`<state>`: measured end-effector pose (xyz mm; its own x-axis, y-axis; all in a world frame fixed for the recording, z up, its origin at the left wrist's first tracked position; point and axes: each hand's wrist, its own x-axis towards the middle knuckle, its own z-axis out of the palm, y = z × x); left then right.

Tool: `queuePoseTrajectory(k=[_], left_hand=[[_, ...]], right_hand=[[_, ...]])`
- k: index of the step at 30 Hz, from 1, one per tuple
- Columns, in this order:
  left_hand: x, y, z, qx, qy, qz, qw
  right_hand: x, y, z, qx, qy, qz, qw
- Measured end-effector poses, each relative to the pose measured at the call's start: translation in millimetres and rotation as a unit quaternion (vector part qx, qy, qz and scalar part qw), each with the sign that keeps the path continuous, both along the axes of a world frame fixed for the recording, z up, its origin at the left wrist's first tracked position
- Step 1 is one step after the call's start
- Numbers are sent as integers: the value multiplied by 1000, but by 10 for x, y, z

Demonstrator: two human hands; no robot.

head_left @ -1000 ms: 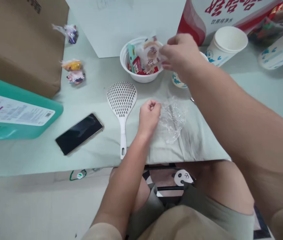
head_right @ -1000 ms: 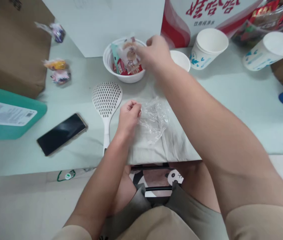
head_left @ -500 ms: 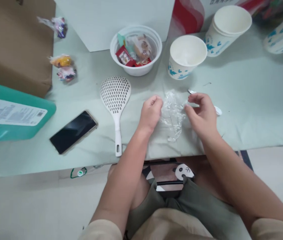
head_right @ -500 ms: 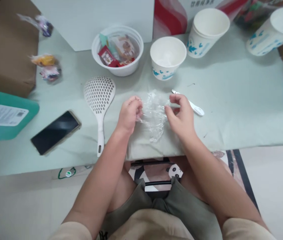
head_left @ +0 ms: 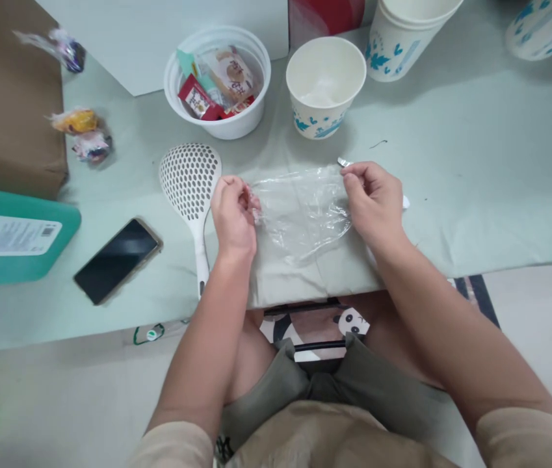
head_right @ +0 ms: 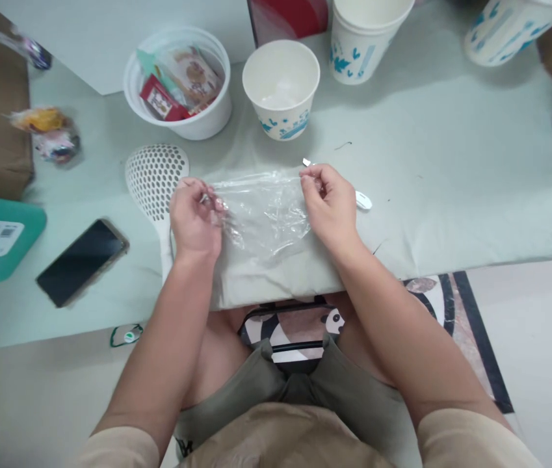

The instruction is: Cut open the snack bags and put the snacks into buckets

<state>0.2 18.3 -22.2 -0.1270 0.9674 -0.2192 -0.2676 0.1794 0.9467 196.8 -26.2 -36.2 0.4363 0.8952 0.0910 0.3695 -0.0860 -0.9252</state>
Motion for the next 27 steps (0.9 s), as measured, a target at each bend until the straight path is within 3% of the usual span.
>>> queuePoseTrajectory(k=[4,7,10,13,15,19,27], left_hand=[[-147,116,4,69,5,-2,998],[-220,148,13,123,108,-110,980],[-200,112,9,149,232,-265,924],[-136,68,-17,171,324,-309,878],[-111,58,-28,164,334,-272,887],[-132,57,6,105,257,-186,943],[-160,32,98,8,106,-179,978]], right_hand=[[3,44,10,-1,-12,28,1000],[-25,40,25,-13,-28,60,998],[-61,14,36,-30,-43,95,994],[-81,-8,36,-37,-54,117,991],[-79,-12,29,-38,-60,120,990],[-58,1,10,-31,-57,118,991],[-39,27,7,-18,-44,90,995]])
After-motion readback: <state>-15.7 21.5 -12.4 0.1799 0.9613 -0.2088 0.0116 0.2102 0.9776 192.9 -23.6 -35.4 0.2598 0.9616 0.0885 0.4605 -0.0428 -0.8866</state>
